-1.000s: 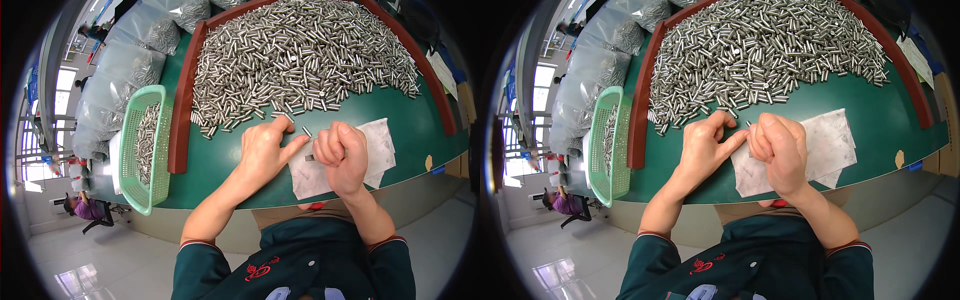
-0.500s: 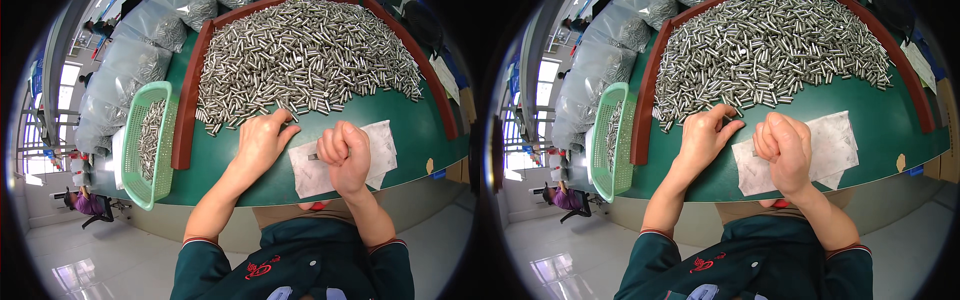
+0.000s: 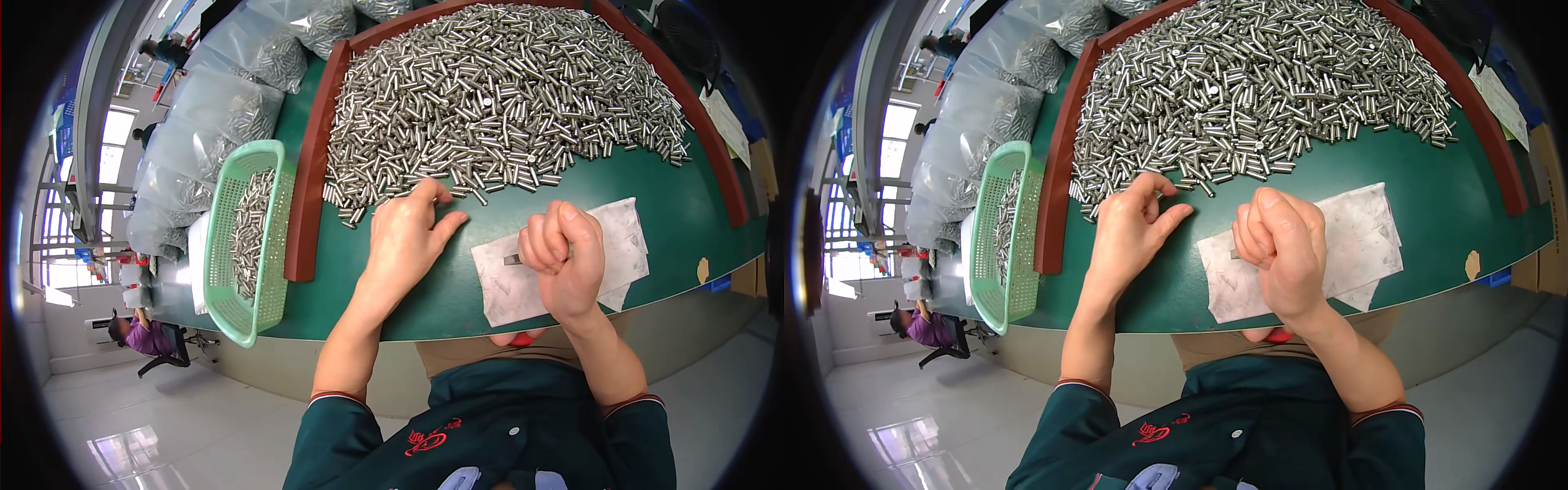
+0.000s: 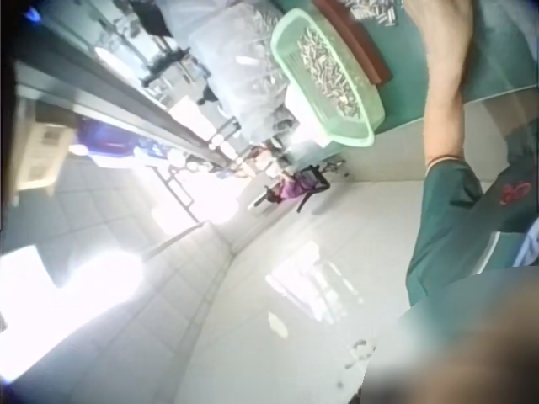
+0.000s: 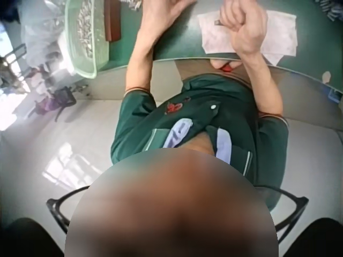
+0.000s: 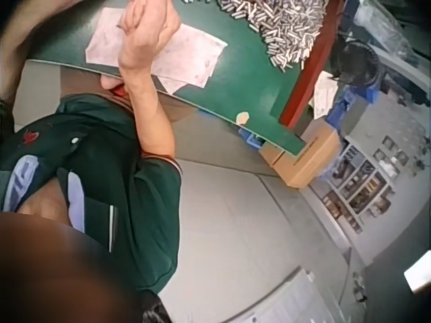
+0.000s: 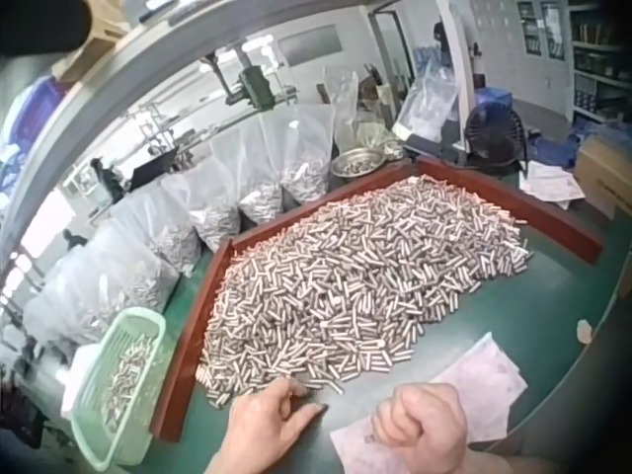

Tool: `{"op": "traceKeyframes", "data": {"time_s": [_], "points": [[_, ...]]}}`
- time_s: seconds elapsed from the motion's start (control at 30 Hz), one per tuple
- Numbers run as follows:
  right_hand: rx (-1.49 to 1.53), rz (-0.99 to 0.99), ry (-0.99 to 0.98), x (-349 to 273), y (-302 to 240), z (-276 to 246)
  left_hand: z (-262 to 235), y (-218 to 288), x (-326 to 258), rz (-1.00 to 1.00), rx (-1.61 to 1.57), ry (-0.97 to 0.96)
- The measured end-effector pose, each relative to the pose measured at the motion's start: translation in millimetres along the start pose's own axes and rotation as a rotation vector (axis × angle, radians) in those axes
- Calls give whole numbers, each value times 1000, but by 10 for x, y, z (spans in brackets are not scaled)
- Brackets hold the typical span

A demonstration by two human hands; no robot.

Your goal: The recorder is using a small hand tool to clean or deburr small metal pins at a factory workbench.

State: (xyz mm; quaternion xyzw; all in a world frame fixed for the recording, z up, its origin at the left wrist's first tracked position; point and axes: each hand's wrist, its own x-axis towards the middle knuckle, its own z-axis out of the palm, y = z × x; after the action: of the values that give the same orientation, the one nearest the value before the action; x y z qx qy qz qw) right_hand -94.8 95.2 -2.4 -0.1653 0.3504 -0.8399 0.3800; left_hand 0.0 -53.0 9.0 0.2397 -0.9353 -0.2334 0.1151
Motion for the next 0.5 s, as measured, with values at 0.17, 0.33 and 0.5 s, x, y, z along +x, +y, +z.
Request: {"op": "traceKeyframes", "data": {"time_s": [0.17, 0.33, 0.5], "points": [[-20, 4, -15, 0, 4, -11, -143, -176, -9, -107, -51, 83], [-24, 16, -17, 5, 7, 5, -92, -165, 0, -91, -40, 30], [-55, -22, -34, 16, 20, -18, -75, -121, 15, -94, -118, -20]]}}
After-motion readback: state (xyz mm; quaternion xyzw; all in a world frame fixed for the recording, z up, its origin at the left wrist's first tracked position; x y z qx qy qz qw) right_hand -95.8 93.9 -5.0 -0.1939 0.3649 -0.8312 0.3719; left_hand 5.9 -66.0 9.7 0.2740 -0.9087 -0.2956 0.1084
